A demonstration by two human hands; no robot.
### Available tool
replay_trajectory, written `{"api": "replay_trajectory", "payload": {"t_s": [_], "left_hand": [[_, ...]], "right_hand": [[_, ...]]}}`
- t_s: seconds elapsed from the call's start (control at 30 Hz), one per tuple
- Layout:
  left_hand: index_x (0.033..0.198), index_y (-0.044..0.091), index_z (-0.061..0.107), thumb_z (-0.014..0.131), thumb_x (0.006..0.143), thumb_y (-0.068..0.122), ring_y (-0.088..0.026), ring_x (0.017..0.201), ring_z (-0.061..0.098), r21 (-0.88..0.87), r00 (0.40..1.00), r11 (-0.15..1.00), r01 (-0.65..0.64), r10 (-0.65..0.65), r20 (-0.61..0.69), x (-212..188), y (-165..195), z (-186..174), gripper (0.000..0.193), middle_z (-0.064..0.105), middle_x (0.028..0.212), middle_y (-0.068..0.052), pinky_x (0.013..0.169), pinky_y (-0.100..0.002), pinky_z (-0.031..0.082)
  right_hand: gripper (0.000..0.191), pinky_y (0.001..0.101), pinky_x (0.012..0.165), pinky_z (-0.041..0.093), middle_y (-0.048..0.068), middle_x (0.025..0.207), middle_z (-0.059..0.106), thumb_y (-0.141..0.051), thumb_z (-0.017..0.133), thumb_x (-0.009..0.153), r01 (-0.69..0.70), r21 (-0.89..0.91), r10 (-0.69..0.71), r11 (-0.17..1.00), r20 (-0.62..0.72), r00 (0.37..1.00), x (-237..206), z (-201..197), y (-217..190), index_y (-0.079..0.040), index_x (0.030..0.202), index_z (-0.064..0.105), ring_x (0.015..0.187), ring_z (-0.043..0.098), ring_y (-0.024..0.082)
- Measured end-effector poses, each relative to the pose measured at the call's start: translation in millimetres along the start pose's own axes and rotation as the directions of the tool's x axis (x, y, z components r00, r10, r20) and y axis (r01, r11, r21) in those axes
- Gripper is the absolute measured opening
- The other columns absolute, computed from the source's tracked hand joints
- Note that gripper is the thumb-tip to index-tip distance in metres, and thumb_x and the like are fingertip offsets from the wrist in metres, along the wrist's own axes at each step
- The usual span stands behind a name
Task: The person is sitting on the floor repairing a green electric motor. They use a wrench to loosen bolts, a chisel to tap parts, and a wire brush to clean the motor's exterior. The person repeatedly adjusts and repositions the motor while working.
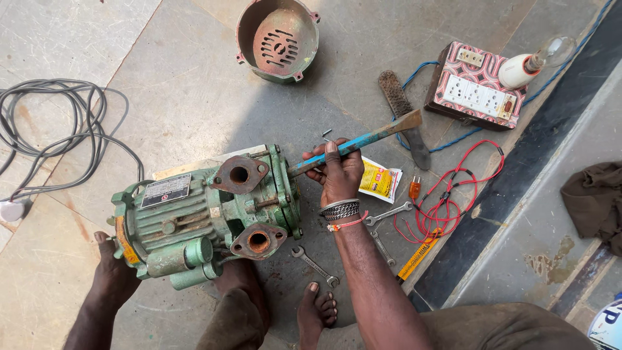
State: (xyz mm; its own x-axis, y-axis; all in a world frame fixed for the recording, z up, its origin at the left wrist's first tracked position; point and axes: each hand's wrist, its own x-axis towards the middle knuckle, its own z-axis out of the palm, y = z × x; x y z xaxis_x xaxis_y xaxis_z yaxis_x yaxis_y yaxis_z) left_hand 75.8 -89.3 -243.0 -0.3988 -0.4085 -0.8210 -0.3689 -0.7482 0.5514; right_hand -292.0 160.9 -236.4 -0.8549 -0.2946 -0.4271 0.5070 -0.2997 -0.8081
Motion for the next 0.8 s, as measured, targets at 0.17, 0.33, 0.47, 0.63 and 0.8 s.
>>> {"api": "replay_trajectory", "payload": {"t_s": [0.17,0.33,0.47,0.63,0.8], "left_hand": [[0.157,0.009,0.035,0.040,0.089,0.073,-0.030,0.140,0.044,0.017,0.959,0.969,-0.246,0.241,0.149,-2.7,-14.6,-19.2,0.094,0.045,0.155,-0.013,0.111,-0.050,0.036],[0.147,-0.001,0.044,0.029,0.099,0.079,-0.030,0.109,0.055,0.308,0.979,0.930,-0.201,0.180,0.097,18.8,-4.3,-40.2,0.094,0.055,0.130,-0.026,0.090,-0.046,0.046],[0.150,-0.002,0.043,0.033,0.099,0.074,-0.031,0.114,0.055,0.676,0.971,0.721,0.153,0.018,-0.239,45.4,43.3,-37.2,0.091,0.056,0.134,-0.026,0.093,-0.047,0.045],[0.153,-0.003,0.041,0.038,0.100,0.068,-0.032,0.120,0.055,0.649,0.968,0.758,0.069,0.106,-0.228,22.9,44.0,-20.4,0.088,0.057,0.140,-0.024,0.096,-0.049,0.045],[0.162,0.008,0.028,0.044,0.090,0.059,-0.036,0.146,0.037,0.234,0.991,0.969,-0.081,0.055,0.118,-17.9,19.8,-5.6,0.089,0.040,0.162,-0.017,0.116,-0.053,0.028]], "right_hand": [[0.017,0.0378,0.068,0.069,0.007,0.102,0.073,-0.019,0.066,0.100,-0.021,0.110,0.019,0.994,0.015,1.000,2.4,-52.6,27.4,-0.015,0.111,0.054,0.097,0.078,0.028],[0.017,0.0375,0.065,0.067,0.008,0.102,0.072,-0.016,0.067,0.102,0.029,-0.033,-0.028,0.999,0.021,0.999,2.3,-60.1,-4.8,-0.012,0.115,0.056,0.097,0.078,0.030],[0.026,0.0383,0.065,0.067,0.010,0.103,0.072,-0.019,0.066,0.101,0.026,-0.161,-0.019,0.987,0.040,0.999,-0.2,-72.5,-7.9,-0.013,0.121,0.052,0.097,0.078,0.032],[0.030,0.0481,0.069,0.069,0.011,0.107,0.068,-0.036,0.057,0.104,0.042,0.081,-0.043,0.996,0.006,0.999,18.2,-122.6,-32.1,-0.013,0.120,0.048,0.097,0.078,0.036],[0.029,0.0517,0.077,0.069,0.009,0.111,0.068,-0.037,0.055,0.106,0.241,0.157,-0.191,0.958,-0.277,0.942,29.9,-113.1,-84.6,-0.013,0.121,0.046,0.103,0.077,0.034]]}}
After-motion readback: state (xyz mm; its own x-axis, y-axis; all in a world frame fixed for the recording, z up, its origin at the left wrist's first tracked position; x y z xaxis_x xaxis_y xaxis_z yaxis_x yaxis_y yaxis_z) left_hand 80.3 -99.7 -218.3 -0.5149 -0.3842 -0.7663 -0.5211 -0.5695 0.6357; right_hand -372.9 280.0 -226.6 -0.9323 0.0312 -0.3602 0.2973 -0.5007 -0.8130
